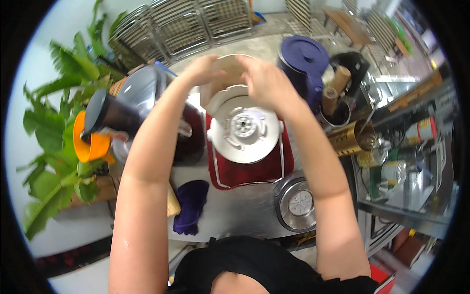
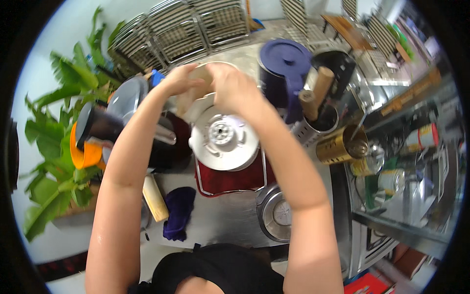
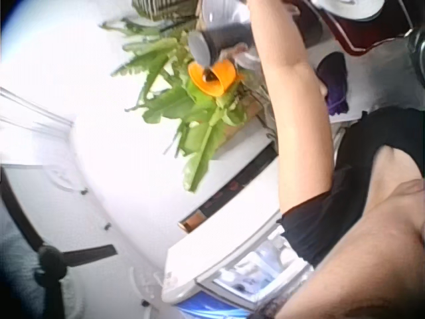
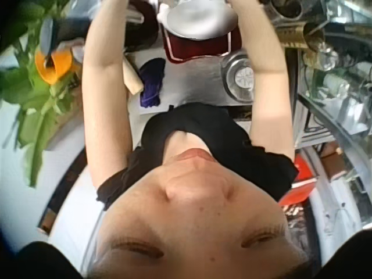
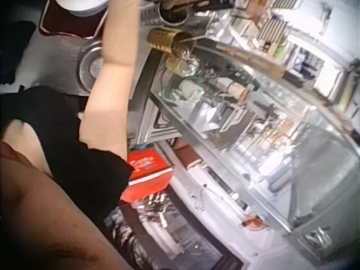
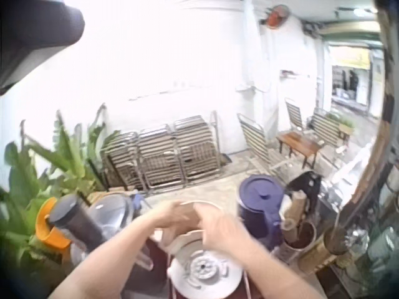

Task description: The person assembles a juicer by attaching the lid and inserting the pusher, then moves to the sink to wash a purple cloth with dish soap. After rinsing, the person wipes a stainless steel counter and places a plastic cup on the counter.

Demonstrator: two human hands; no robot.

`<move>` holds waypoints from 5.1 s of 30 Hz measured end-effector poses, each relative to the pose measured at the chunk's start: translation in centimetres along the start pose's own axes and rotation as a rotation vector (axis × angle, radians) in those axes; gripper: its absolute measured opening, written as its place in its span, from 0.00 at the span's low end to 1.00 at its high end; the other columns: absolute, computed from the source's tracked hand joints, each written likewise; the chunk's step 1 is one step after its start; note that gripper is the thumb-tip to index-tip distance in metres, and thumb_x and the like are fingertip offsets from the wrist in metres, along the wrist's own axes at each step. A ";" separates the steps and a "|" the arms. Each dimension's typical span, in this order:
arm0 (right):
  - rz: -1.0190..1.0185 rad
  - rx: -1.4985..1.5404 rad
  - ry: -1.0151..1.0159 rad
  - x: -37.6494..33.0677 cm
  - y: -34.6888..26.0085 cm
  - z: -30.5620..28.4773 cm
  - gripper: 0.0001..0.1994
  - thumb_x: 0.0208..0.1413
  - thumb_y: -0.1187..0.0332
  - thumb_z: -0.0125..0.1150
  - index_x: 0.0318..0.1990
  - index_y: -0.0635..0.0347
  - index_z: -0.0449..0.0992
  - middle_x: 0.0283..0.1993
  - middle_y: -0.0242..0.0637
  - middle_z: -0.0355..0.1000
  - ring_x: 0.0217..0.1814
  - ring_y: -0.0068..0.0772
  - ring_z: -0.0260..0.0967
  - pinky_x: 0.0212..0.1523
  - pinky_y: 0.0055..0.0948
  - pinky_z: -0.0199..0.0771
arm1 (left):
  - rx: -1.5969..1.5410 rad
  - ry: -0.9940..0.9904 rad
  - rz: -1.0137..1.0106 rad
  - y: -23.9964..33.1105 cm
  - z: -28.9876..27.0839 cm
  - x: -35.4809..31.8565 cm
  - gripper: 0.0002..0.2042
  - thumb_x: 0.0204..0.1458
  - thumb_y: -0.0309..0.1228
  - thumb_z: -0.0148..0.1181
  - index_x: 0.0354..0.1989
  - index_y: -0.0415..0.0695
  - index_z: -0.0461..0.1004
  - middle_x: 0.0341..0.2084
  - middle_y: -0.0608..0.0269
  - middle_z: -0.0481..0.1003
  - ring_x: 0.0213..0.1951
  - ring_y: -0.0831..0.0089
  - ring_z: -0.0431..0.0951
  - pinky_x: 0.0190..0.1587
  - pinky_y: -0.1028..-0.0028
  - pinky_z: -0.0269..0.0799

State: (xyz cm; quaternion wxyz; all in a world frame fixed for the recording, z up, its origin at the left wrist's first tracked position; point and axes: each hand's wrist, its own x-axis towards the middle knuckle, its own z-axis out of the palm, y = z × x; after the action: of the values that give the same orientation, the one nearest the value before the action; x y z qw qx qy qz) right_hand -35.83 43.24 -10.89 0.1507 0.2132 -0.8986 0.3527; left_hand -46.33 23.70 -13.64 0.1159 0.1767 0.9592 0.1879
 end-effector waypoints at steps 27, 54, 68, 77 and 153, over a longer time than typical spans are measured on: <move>0.497 0.385 -0.530 -16.3 12.1 1.2 0.39 0.44 0.60 0.64 0.57 0.74 0.50 0.47 0.54 0.63 0.50 0.50 0.64 0.52 0.40 0.63 | 0.070 -0.511 -0.391 4.2 -3.0 7.6 0.19 0.41 0.23 0.61 0.43 0.33 0.67 0.34 0.58 0.73 0.35 0.72 0.73 0.39 0.71 0.70; 0.333 1.014 -0.460 -13.1 14.4 4.9 0.51 0.27 0.54 0.74 0.58 0.70 0.51 0.55 0.54 0.60 0.57 0.42 0.59 0.57 0.30 0.58 | 0.283 -0.393 -0.345 4.6 -1.7 6.1 0.18 0.40 0.29 0.63 0.41 0.37 0.70 0.32 0.61 0.74 0.34 0.74 0.72 0.41 0.72 0.68; 0.593 0.874 -0.545 -13.7 11.8 0.9 0.59 0.26 0.52 0.75 0.63 0.71 0.40 0.65 0.57 0.43 0.68 0.46 0.41 0.65 0.35 0.45 | -0.099 -0.530 -0.150 3.9 -2.7 4.9 0.28 0.42 0.39 0.63 0.51 0.38 0.66 0.39 0.59 0.73 0.42 0.73 0.71 0.49 0.73 0.63; 0.766 0.817 -0.295 -20.4 8.0 -2.8 0.44 0.39 0.61 0.70 0.62 0.65 0.49 0.61 0.59 0.51 0.66 0.48 0.47 0.63 0.42 0.47 | 0.114 -0.056 0.051 4.4 -3.0 1.2 0.34 0.45 0.40 0.61 0.60 0.42 0.55 0.55 0.49 0.62 0.57 0.63 0.62 0.56 0.71 0.58; 0.974 0.051 0.051 -8.3 -5.7 -1.2 0.17 0.44 0.66 0.58 0.37 0.74 0.72 0.31 0.49 0.72 0.27 0.40 0.73 0.17 0.34 0.75 | -0.115 -0.094 0.139 1.7 -3.3 -1.3 0.32 0.55 0.54 0.32 0.55 0.37 0.61 0.56 0.48 0.59 0.58 0.53 0.59 0.56 0.61 0.58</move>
State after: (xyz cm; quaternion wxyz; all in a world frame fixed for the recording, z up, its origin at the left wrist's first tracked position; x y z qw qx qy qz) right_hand -25.76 42.61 -10.30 -0.0152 -0.2369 -0.8811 0.4091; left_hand -45.53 23.65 -9.78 0.1576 0.2444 0.9258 0.2416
